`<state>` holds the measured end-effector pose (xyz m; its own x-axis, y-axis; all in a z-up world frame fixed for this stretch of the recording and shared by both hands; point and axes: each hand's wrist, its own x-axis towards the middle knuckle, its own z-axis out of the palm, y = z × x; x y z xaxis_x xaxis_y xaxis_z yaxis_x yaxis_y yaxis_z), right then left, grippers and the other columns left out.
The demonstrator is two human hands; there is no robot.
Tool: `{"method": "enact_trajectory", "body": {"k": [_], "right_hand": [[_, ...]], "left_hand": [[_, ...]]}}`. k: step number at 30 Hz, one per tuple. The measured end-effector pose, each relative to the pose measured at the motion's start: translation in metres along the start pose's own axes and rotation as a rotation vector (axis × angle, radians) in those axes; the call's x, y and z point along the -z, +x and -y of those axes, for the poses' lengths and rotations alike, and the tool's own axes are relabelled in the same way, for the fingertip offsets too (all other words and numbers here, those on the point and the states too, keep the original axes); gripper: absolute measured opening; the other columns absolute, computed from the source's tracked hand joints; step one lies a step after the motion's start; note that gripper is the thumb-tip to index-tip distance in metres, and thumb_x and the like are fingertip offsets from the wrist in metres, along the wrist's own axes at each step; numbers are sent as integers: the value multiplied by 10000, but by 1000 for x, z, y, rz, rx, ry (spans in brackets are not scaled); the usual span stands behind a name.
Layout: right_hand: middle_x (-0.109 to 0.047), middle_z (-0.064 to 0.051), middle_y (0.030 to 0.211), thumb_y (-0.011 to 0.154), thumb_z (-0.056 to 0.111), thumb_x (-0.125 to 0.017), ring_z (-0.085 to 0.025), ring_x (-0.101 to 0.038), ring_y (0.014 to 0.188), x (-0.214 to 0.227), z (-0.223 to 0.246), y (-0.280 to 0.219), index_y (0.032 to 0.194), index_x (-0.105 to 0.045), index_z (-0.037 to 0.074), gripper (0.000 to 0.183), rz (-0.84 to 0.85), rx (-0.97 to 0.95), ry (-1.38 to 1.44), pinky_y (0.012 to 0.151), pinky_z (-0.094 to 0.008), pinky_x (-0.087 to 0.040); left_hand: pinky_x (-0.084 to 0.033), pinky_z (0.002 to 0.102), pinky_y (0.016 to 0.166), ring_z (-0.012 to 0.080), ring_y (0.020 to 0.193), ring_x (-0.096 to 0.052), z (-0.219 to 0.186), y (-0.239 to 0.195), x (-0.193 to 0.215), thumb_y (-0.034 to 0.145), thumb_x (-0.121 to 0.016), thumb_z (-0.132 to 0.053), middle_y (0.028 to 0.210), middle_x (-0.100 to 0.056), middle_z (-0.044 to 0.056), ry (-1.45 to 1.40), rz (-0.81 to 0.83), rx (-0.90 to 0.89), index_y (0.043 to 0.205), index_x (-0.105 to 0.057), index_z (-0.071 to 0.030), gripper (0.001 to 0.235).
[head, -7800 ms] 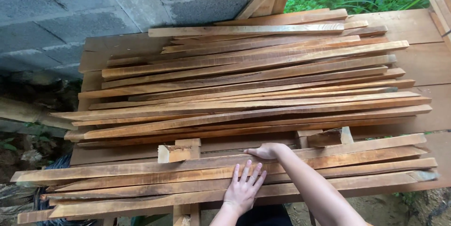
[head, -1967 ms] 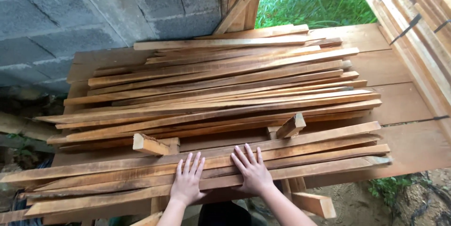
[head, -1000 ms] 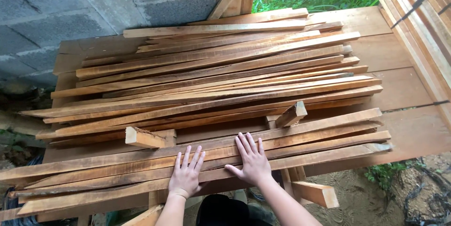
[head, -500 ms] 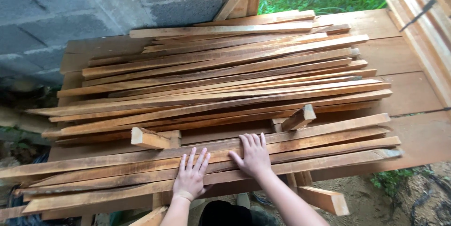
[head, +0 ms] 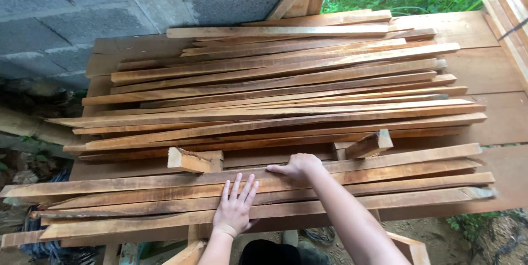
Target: The person arranges a stack of wooden planks on a workbench, aligning them by hand. They then use black plastic straps to tie the planks together, wrapping the straps around the stack and securing them to form a bundle.
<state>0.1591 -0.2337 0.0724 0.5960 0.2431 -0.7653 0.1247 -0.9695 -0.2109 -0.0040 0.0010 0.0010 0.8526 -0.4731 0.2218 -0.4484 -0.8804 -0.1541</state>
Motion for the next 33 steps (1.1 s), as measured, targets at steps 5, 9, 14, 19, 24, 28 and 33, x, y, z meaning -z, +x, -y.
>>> {"method": "enact_trajectory", "body": {"k": [5,9,14,19,24,28,33], "right_hand": [[-598,-104,1460,612,956,-392,-373,-555,1360,15,7,7,1335,-698,167,1112,190,-59,206,1159,-552,-423],[-539,-52,1544,601,916,-443,-353,-503,1426,18,10,10,1412,-649,221,1088,283,-67,298,1187,-589,-374],[-453,4,1605,593,936,-357,-342,-431,1478,26,10,14,1484,-557,297,1115,337,-2,223,1217,-610,-329],[-589,-80,1494,598,948,-404,-361,-555,1379,2,3,28,1377,-683,205,1112,280,-58,231,1169,-595,-402],[-789,-55,948,692,913,-531,-276,-739,939,12,8,-7,995,-810,158,860,-144,56,102,883,-385,-579],[-754,-90,734,895,615,-597,-337,-691,669,-32,-5,6,719,-761,117,553,-770,308,53,688,-425,-541],[-690,30,900,942,450,-597,-206,-702,891,-64,-16,32,900,-716,232,251,-960,317,-90,715,-371,-575]], "left_hand": [[-94,593,1268,387,1594,-101,0,2,3,464,-799,-595,1742,-127,94,-15,27,11,1606,-237,-114,1361],[-117,588,1256,377,1590,-120,2,3,7,500,-805,-659,1736,-155,75,-19,43,16,1604,-264,-125,1340],[-96,600,1261,387,1587,-111,4,5,1,559,-753,-628,1735,-153,78,-21,36,10,1607,-255,-124,1265],[-149,598,1239,392,1578,-146,1,-1,5,507,-826,-652,1726,-191,88,-29,43,18,1599,-287,-129,1325],[-129,613,1249,408,1577,-145,1,-1,-5,590,-748,-548,1727,-186,108,-28,33,-3,1600,-276,-98,1202],[-124,612,1251,404,1582,-123,-2,-3,-8,629,-696,-479,1738,-143,98,-42,80,6,1615,-235,-110,1148],[-221,651,1189,440,1526,-232,0,1,7,570,-698,-269,1694,-254,80,-139,171,40,1588,-318,-164,1092]]}}
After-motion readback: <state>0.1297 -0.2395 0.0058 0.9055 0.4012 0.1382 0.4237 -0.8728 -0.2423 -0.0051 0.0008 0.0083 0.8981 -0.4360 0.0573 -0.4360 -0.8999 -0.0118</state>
